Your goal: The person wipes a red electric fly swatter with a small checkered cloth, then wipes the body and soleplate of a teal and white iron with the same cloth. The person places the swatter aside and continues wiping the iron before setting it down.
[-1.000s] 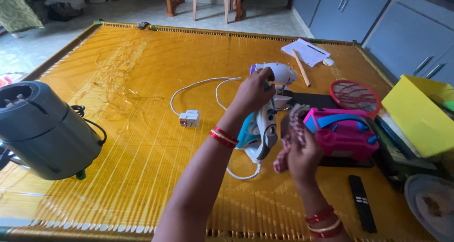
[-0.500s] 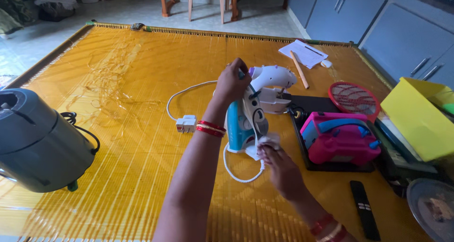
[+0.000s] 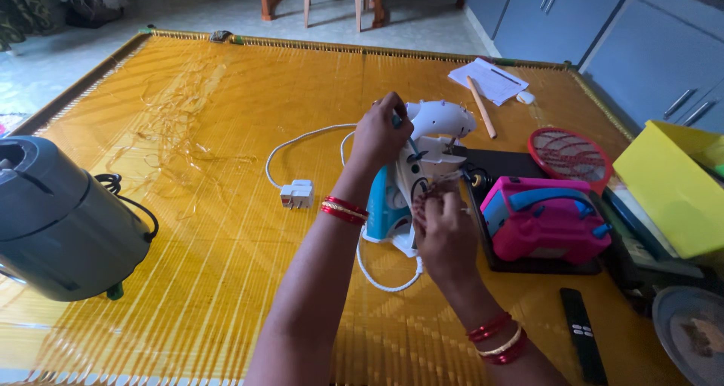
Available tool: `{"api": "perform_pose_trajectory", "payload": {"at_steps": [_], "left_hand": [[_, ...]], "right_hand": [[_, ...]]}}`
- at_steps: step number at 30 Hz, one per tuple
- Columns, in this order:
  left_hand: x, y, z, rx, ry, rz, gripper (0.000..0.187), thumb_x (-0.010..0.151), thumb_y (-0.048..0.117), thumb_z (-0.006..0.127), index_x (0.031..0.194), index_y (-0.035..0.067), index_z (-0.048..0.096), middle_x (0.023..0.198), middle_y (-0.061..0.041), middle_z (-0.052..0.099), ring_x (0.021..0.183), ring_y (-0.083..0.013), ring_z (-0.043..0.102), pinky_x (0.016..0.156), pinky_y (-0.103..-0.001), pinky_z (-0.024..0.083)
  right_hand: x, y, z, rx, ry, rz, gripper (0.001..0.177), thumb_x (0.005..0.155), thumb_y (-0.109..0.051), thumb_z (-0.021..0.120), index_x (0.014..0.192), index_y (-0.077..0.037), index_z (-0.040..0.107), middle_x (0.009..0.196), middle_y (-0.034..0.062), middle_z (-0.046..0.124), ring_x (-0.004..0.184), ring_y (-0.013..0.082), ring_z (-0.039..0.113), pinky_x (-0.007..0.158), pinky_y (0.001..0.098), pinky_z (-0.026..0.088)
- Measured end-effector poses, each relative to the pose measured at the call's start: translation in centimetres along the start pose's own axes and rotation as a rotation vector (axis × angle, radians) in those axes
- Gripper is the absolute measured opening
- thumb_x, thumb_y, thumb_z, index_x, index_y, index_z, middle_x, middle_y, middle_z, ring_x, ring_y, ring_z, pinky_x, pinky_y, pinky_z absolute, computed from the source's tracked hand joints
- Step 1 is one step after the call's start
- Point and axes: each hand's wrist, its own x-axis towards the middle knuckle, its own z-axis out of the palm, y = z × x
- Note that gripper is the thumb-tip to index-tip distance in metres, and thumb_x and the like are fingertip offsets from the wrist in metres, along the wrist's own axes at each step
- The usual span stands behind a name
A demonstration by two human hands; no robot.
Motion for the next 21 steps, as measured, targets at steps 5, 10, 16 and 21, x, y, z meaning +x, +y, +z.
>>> {"api": "perform_pose_trajectory", "payload": {"at_steps": [5, 10, 16, 21], "left_hand": [[0.1, 0.7, 0.1, 0.012, -0.017, 0.002, 0.023, 0.081, 0.022, 0.071, 0.097, 0.009, 0.061, 0.097, -0.019, 0.069, 0.091, -0.0400, 0.068, 0.078, -0.049, 0.054], [0.3, 0.1, 0.7, 0.013, -0.088, 0.027, 0.026, 0.082, 0.025, 0.072, 0.098, 0.008, 0.061, 0.097, -0.020, 0.070, 0.092, -0.0405, 0.069, 0.078, -0.048, 0.053], [3.5, -3.3, 1.0, -0.051, -0.312, -0.075, 0.029, 0.090, 0.033, 0.067, 0.106, 0.009, 0.065, 0.090, -0.021, 0.072, 0.088, -0.0396, 0.071, 0.078, -0.045, 0.054], [4.0, -5.2, 1.1, -0.005, -0.267, -0.107, 0.032, 0.091, 0.036, 0.065, 0.106, 0.008, 0.065, 0.089, -0.021, 0.072, 0.087, -0.0400, 0.070, 0.077, -0.045, 0.054]], "right_hand": [[0.1, 0.0, 0.1, -0.018, 0.076, -0.247, 0.019, 0.092, -0.020, 0.075, 0.099, -0.005, 0.067, 0.104, 0.0143, 0.061, 0.096, 0.0347, 0.067, 0.081, 0.0458, 0.056], [-0.1, -0.6, -0.9, 0.244, 0.043, -0.223, 0.037, 0.080, -0.016, 0.075, 0.114, -0.003, 0.069, 0.113, 0.0168, 0.063, 0.099, 0.0381, 0.065, 0.083, 0.0469, 0.055], [3.6, -3.0, 1.8, 0.326, 0.373, -0.304, 0.047, 0.104, -0.004, 0.059, 0.147, 0.010, 0.045, 0.150, 0.0286, 0.044, 0.142, 0.0463, 0.047, 0.119, 0.0501, 0.043], [3.7, -5.4, 6.8, 0.118, 0.218, -0.311, 0.059, 0.100, -0.004, 0.052, 0.152, 0.013, 0.029, 0.159, 0.0347, 0.027, 0.150, 0.0509, 0.029, 0.124, 0.0581, 0.026]]}}
